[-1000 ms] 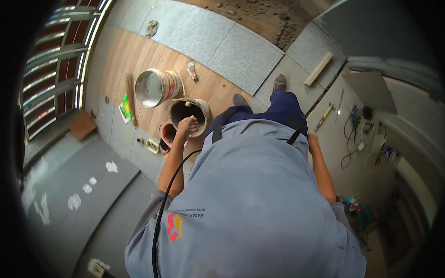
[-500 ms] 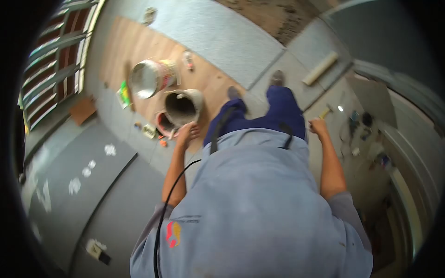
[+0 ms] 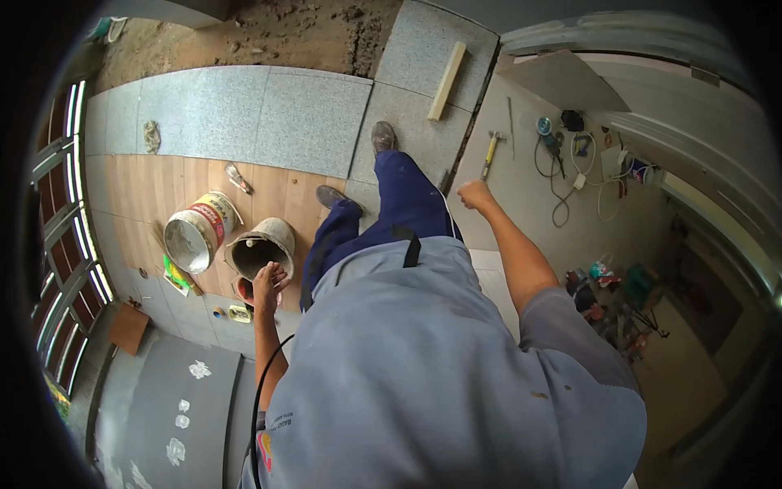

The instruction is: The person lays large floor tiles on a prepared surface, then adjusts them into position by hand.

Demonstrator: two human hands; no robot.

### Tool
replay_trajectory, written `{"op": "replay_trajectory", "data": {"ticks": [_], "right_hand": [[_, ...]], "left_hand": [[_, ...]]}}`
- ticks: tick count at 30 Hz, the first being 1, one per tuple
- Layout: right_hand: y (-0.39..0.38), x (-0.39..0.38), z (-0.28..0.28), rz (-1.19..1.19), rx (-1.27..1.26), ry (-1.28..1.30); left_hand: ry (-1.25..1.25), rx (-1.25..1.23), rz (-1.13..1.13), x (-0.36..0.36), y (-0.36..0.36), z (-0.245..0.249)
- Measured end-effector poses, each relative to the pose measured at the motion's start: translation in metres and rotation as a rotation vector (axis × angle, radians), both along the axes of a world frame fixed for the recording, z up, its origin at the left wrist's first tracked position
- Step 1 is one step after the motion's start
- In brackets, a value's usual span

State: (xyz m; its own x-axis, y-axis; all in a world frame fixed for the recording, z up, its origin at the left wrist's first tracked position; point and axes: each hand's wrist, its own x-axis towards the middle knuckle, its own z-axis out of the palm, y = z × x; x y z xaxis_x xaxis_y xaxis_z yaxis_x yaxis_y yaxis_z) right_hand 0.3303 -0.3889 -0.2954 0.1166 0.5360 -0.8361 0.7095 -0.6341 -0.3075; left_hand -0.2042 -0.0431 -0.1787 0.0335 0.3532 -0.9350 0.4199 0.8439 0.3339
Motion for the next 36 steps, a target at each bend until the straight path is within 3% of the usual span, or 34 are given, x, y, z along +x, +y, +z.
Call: {"op": "replay_trajectory", "data": {"ticks": [3,5,8,12,15,20,24,27,32,36], "right_hand": [[0.000,-0.034,0.014,-0.573,-0.216,0.089],[0.002,-0.045,0.023,0.369,-0.040,-0.153],[0.007,-0.051,0.030,0.393,0.004,-0.158],[0.006,-0.052,0.023,0.044,0.048,-0.078],[0.015,-0.063,0.041,-0.602,-0.111,0.062],[-0.025,-0.101,0.014,-0.314,0.027,-0.030],[-0.022,-0.132,0.029,0.113,-0.002,-0.153],[-0.031,-0.150,0.012,0.177,0.009,-0.215],[-0.047,-0.161,-0.006,-0.049,0.019,-0.287],[-0.016,-0.134,0.043,0.104,-0.003,-0.217]], "left_hand": [[-0.010,0.038,-0.011,-0.008,0.017,-0.003],[-0.035,0.031,0.023,-0.013,0.021,-0.004],[-0.048,0.065,0.004,-0.010,0.025,-0.001],[-0.007,0.051,-0.053,-0.005,0.026,0.000],[-0.048,0.040,-0.061,-0.010,0.029,-0.001],[-0.089,0.042,-0.029,-0.039,0.036,-0.016],[-0.072,0.043,-0.019,-0.063,0.040,-0.017],[-0.049,0.030,-0.030,-0.079,0.041,-0.023],[-0.063,-0.030,-0.060,-0.095,0.039,-0.034],[-0.095,-0.035,-0.068,-0.102,0.037,-0.039]]}}
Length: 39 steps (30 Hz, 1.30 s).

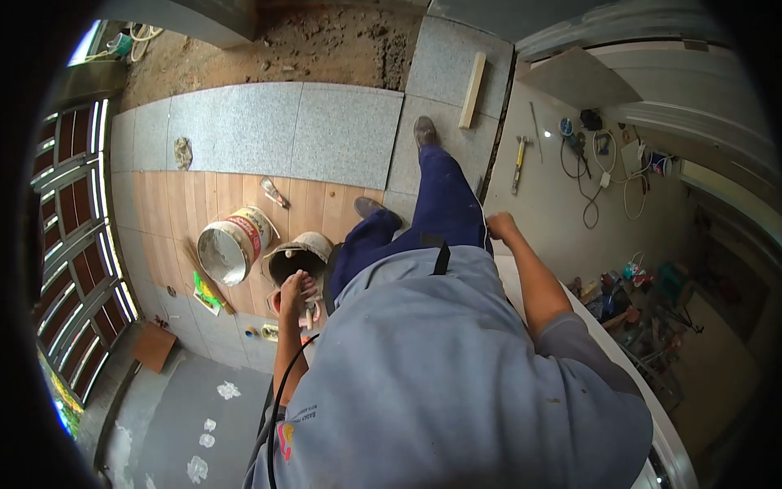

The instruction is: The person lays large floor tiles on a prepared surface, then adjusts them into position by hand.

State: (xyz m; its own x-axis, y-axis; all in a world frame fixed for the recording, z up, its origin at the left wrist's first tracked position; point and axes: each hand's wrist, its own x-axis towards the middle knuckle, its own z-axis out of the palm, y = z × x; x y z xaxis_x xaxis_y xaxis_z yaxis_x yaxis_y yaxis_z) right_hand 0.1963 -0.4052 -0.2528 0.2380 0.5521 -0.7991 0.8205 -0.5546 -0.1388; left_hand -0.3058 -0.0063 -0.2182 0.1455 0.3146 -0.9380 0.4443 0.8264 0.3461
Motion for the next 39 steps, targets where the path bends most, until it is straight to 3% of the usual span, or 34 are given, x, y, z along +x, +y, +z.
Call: {"op": "replay_trajectory", "data": {"ticks": [1,4,5,9,13,16,19,21,23,25,26,30,31,35,38,39], "right_hand": [[0.008,0.009,0.004,0.065,0.006,0.042],[0.031,0.032,-0.004,-1.163,-0.110,0.264],[0.027,0.046,-0.022,-0.835,-0.082,0.247],[0.053,0.090,-0.022,-0.332,0.092,0.154],[0.041,0.132,-0.053,0.026,0.120,-0.024],[0.048,0.182,-0.037,0.010,0.058,0.101],[0.078,0.243,-0.011,-0.836,0.100,0.225],[0.114,0.298,0.009,-0.798,0.251,0.150],[0.147,0.369,-0.001,-0.579,0.565,0.019],[0.238,0.417,0.083,-0.576,0.605,-0.038],[0.298,0.459,0.116,-0.554,0.737,-0.083],[0.407,0.531,0.198,-0.466,1.009,-0.281],[0.428,0.544,0.216,-0.475,1.029,-0.326],[0.497,0.571,0.258,-0.537,1.097,-0.510],[0.536,0.587,0.266,-0.659,0.858,-0.687],[0.541,0.598,0.251,-0.637,0.969,-0.779]], "left_hand": [[0.009,-0.016,0.037,0.000,0.000,-0.001],[0.074,0.020,0.022,0.007,-0.007,0.008],[0.062,-0.014,0.056,0.007,-0.011,0.006],[0.128,-0.082,-0.020,0.055,-0.021,0.031],[0.223,-0.052,-0.016,0.122,-0.013,0.039],[0.152,-0.026,0.013,0.171,-0.004,0.044],[0.126,-0.018,0.083,0.227,0.001,0.057],[0.067,-0.022,0.123,0.241,0.000,0.056],[-0.043,0.245,-0.188,0.240,-0.010,0.036],[-0.055,0.316,-0.247,0.229,-0.027,0.023],[-0.031,0.253,-0.202,0.239,-0.019,0.019],[0.134,0.033,-0.047,0.283,0.022,0.013],[0.100,-0.059,0.076,0.268,0.031,-0.025],[0.056,-0.040,0.128,0.301,0.116,-0.063],[0.027,-0.013,0.046,0.328,0.227,-0.083],[-0.001,0.018,0.094,0.345,0.268,-0.074]]}}
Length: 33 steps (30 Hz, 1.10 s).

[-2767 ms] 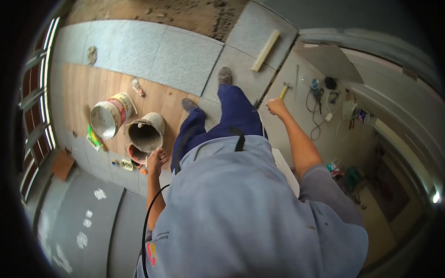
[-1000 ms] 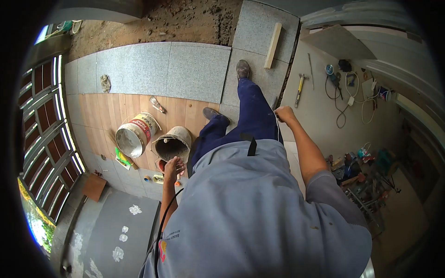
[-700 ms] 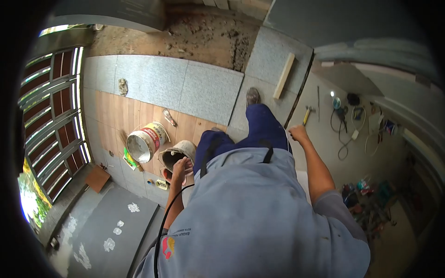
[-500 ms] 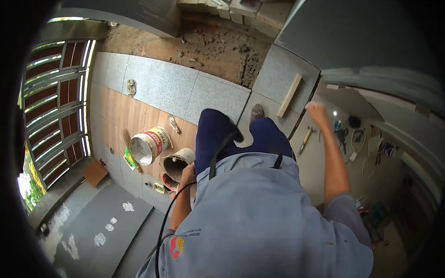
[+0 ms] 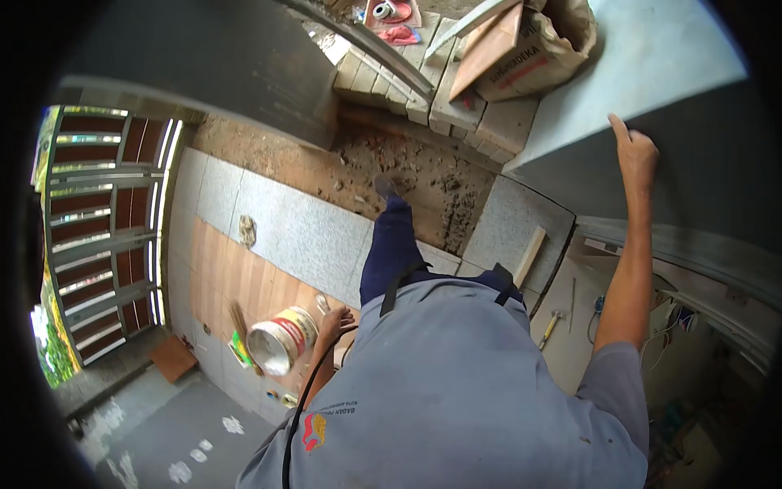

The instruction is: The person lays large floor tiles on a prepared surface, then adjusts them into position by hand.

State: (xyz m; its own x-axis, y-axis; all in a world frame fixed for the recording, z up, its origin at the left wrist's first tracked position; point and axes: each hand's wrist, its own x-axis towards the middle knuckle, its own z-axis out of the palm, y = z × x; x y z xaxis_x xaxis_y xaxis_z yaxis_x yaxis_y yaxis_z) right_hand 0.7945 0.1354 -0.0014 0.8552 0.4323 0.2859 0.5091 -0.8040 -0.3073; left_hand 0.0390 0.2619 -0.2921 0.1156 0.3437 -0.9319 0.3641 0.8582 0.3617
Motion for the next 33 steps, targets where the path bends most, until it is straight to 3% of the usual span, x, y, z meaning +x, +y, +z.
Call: {"op": "replay_trajectory", "data": {"ticks": [2,5,7,10,13,17,26,33], "right_hand": [[0.010,0.010,-0.002,-0.201,-0.109,0.139],[0.036,-0.012,0.010,-0.374,-0.007,0.259],[0.040,-0.017,0.007,-0.423,0.015,0.264],[0.040,-0.011,0.004,-0.469,0.031,0.279],[0.045,-0.013,0.008,-0.513,0.014,0.308],[0.051,-0.015,0.011,-0.588,-0.001,0.337],[0.056,-0.014,0.006,-0.645,0.009,0.332],[0.050,-0.012,-0.006,-0.742,0.007,0.411]], "left_hand": [[0.017,0.083,-0.042,0.026,0.092,0.001],[0.035,0.139,-0.169,0.073,0.216,0.031],[-0.015,0.197,-0.296,0.100,0.297,0.049],[0.112,0.277,-0.479,0.165,0.409,0.077],[0.102,0.400,-0.578,0.228,0.476,0.108],[0.042,0.447,-0.624,0.296,0.506,0.131],[0.010,0.315,-0.781,0.362,0.476,0.125],[-0.084,0.290,-0.864,0.402,0.506,0.110]]}}
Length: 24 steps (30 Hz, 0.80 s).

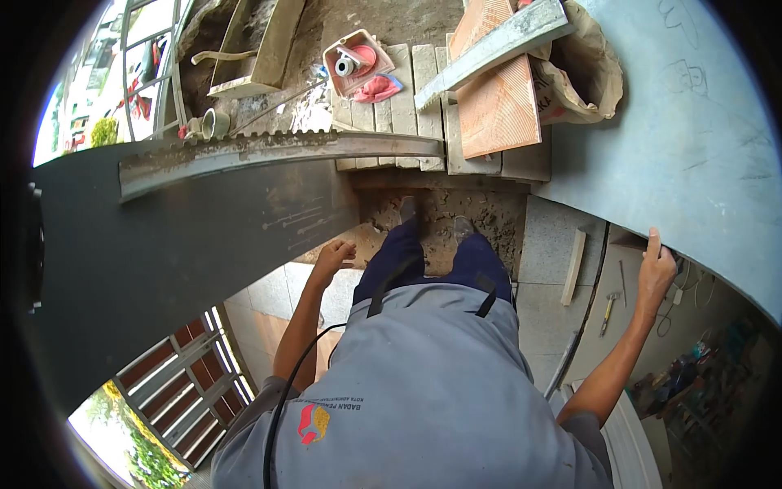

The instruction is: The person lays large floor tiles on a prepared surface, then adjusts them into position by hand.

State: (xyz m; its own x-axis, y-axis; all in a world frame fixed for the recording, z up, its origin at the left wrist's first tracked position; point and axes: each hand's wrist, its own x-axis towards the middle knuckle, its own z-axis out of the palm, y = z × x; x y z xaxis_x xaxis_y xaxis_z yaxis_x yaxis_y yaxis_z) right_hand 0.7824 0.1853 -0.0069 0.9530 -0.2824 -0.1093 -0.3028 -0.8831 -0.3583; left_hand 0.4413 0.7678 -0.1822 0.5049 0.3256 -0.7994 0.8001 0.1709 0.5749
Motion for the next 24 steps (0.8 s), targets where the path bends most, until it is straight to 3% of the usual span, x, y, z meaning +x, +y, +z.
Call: {"op": "replay_trajectory", "data": {"ticks": [4,6,8,11,18,24], "right_hand": [[0.025,-0.010,0.001,-0.069,0.091,-0.119],[0.036,-0.020,-0.002,-0.050,-0.059,-0.089],[0.068,-0.043,-0.016,-0.078,0.096,-0.183],[0.078,-0.092,-0.071,-0.031,0.129,-0.049],[0.111,-0.210,-0.176,-0.191,0.294,0.377],[0.090,-0.292,-0.248,-0.300,0.358,0.360]], "left_hand": [[0.060,0.029,-0.177,0.033,0.036,-0.019],[0.073,0.005,-0.292,0.050,0.054,-0.037],[0.080,0.006,-0.424,0.070,0.071,-0.042],[0.044,-0.018,-0.525,0.088,0.082,-0.046],[0.125,-0.079,-0.758,0.107,0.075,-0.062],[0.179,0.020,-1.007,0.133,0.029,-0.077]]}}
